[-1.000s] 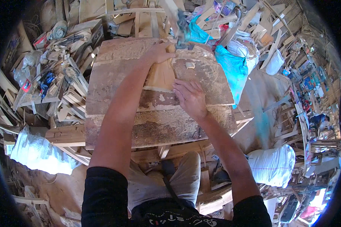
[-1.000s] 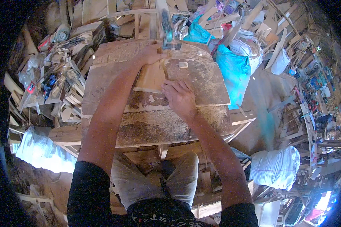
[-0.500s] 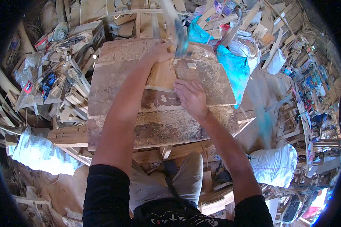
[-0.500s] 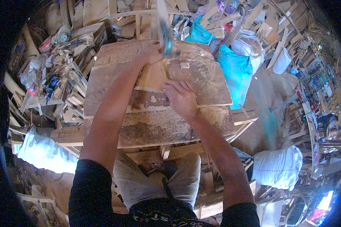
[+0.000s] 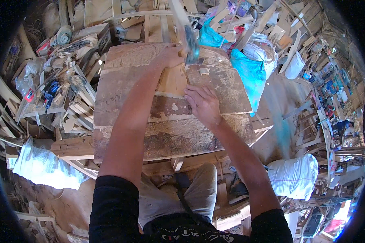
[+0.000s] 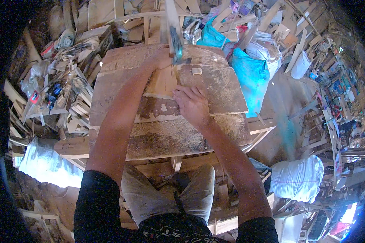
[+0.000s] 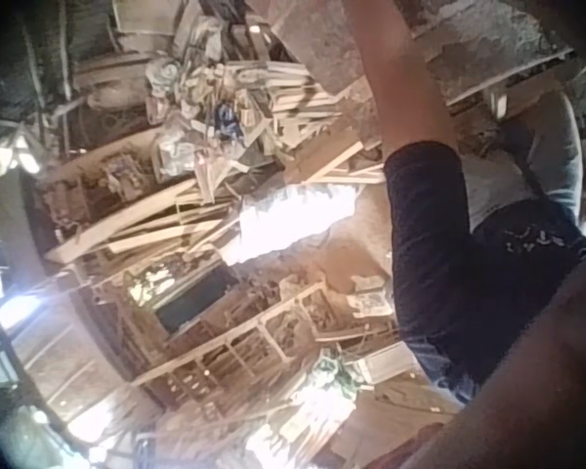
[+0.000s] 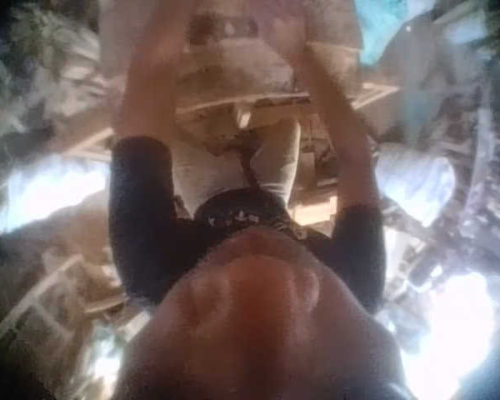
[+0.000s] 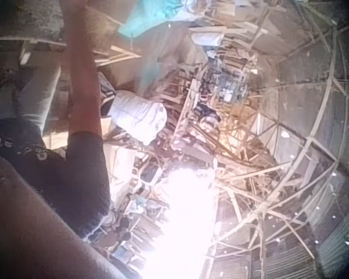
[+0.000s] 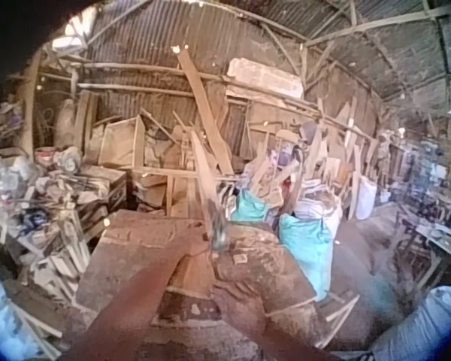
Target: The person uses a saw to cut a curved shape into a piece of wood on a workbench. They hold the wood with one hand and operate the saw with the other, then pick up and inspect the cut wooden piece.
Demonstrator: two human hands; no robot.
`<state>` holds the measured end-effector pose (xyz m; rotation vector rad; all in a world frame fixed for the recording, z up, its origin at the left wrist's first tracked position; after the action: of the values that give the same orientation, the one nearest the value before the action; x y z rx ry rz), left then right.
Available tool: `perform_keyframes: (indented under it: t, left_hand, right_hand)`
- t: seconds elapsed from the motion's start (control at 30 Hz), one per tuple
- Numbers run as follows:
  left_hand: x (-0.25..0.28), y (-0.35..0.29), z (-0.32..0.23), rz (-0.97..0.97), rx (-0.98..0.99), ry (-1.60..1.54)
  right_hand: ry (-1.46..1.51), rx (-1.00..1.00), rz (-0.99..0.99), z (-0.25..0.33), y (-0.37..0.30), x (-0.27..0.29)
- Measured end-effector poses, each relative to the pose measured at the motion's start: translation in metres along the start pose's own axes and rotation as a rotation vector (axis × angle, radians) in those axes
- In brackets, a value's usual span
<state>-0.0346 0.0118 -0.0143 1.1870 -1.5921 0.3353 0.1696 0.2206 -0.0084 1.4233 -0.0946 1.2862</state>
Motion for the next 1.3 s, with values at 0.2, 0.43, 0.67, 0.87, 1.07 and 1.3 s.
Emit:
perform_keyframes:
  t: [0.2, 0.43, 0.67, 0.87, 1.07, 1.3]
  left_hand:
    - [-0.006, 0.007, 0.011, 0.040, 0.001, 0.024]
    - [-0.007, 0.010, 0.015, 0.008, -0.043, 0.008]
    - [0.006, 0.004, -0.012, 0.021, -0.012, -0.002]
    - [-0.008, 0.015, -0.002, 0.008, -0.059, 0.062]
    - [-0.003, 0.014, 0.038, 0.035, -0.060, 0.028]
    - [-0.006, 0.016, 0.020, 0.003, -0.028, -0.003]
  right_hand:
    - [0.000, -0.012, 0.001, 0.001, 0.001, -0.003]
    - [-0.012, -0.019, 0.028, -0.003, 0.001, -0.006]
    - [-0.036, -0.019, 0.030, -0.011, -0.001, -0.004]
    - [-0.045, -0.026, 0.014, -0.015, -0.002, -0.008]
    - [0.023, -0.012, -0.016, 0.003, 0.007, -0.011]
    - [-0.004, -0.022, 0.003, -0.008, 0.004, -0.012]
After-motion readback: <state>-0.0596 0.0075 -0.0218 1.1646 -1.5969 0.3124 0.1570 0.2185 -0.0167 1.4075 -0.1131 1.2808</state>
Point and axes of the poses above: each hand's wrist, its own y-axis towards the middle knuckle, its own x-axis out of the back of the hand, z = x × y, the point moved 1 cm from there along y, towards the middle knuckle, and after that the axes turned 14 degrees about -x, right-handed, at the moved point
